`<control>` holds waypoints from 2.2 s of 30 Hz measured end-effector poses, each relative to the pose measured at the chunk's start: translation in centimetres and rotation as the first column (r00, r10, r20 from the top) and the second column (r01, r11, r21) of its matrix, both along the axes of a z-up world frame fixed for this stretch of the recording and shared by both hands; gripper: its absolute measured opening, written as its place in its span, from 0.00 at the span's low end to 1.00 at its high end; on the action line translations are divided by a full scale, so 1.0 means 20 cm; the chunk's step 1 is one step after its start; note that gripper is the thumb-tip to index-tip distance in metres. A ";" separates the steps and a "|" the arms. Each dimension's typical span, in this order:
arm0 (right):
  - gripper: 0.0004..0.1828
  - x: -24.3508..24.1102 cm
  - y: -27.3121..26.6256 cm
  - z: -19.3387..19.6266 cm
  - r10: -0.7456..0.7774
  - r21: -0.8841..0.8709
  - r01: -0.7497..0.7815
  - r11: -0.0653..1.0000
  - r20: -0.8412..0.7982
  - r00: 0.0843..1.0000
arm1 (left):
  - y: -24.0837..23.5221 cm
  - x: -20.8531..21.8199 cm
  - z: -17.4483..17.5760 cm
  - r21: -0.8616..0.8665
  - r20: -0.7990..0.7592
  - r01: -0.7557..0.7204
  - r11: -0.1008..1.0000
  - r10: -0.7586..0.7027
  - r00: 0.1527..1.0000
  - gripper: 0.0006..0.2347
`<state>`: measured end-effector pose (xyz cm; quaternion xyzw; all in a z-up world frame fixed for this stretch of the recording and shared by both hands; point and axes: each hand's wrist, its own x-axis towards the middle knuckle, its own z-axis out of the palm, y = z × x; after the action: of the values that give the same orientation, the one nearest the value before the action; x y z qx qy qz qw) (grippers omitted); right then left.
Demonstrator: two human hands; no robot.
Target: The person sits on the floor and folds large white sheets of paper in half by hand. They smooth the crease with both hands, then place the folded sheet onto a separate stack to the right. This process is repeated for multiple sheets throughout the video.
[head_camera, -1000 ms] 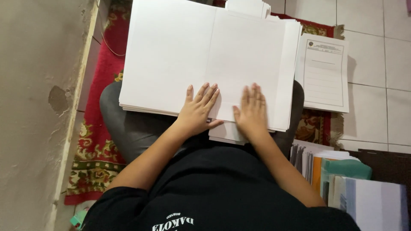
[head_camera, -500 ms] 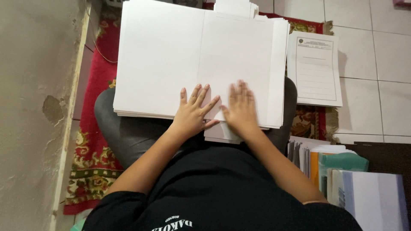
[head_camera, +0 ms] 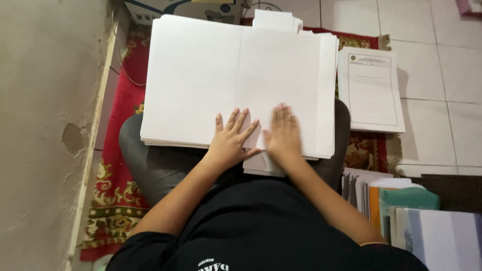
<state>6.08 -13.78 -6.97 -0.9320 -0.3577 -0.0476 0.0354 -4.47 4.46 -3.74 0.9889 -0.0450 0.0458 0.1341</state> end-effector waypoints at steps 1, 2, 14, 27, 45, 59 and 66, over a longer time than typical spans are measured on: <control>0.41 -0.01 0.02 0.00 0.007 0.000 -0.007 1.000 0.006 1.000 | -0.01 0.01 0.02 0.000 0.006 -0.007 1.000 0.007 1.000 0.35; 0.40 -0.01 0.05 0.00 0.039 0.005 -0.039 0.999 -0.052 0.998 | -0.01 0.01 0.05 0.019 -0.016 0.001 1.000 -0.001 1.000 0.36; 0.38 0.10 -0.47 0.18 -0.100 0.114 0.137 0.984 -0.285 0.953 | -0.07 0.11 -0.06 0.076 0.298 0.357 0.931 -0.363 0.883 0.18; 0.24 0.03 -0.65 0.55 -0.222 0.553 0.439 0.708 -0.416 0.882 | -0.06 0.08 0.07 -0.062 0.226 0.329 0.942 -0.308 0.924 0.17; 0.38 -0.17 -0.08 0.54 0.286 0.507 0.181 0.843 -0.708 0.646 | -0.11 -0.02 0.06 0.130 0.208 0.113 0.985 -0.138 0.968 0.23; 0.36 0.23 0.12 0.33 0.003 -0.026 -0.008 1.000 -0.189 0.982 | -0.12 -0.02 0.06 0.094 -0.045 0.179 0.979 -0.176 0.983 0.28; 0.38 0.04 0.00 0.04 0.064 -0.002 -0.064 0.998 0.054 0.996 | -0.13 -0.03 0.12 0.079 -0.079 0.138 0.987 -0.131 0.988 0.28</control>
<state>6.86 -13.74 -6.26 -0.9184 -0.3882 -0.0718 0.0273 -5.05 1.89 -1.41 0.9894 -0.1086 -0.0018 0.0969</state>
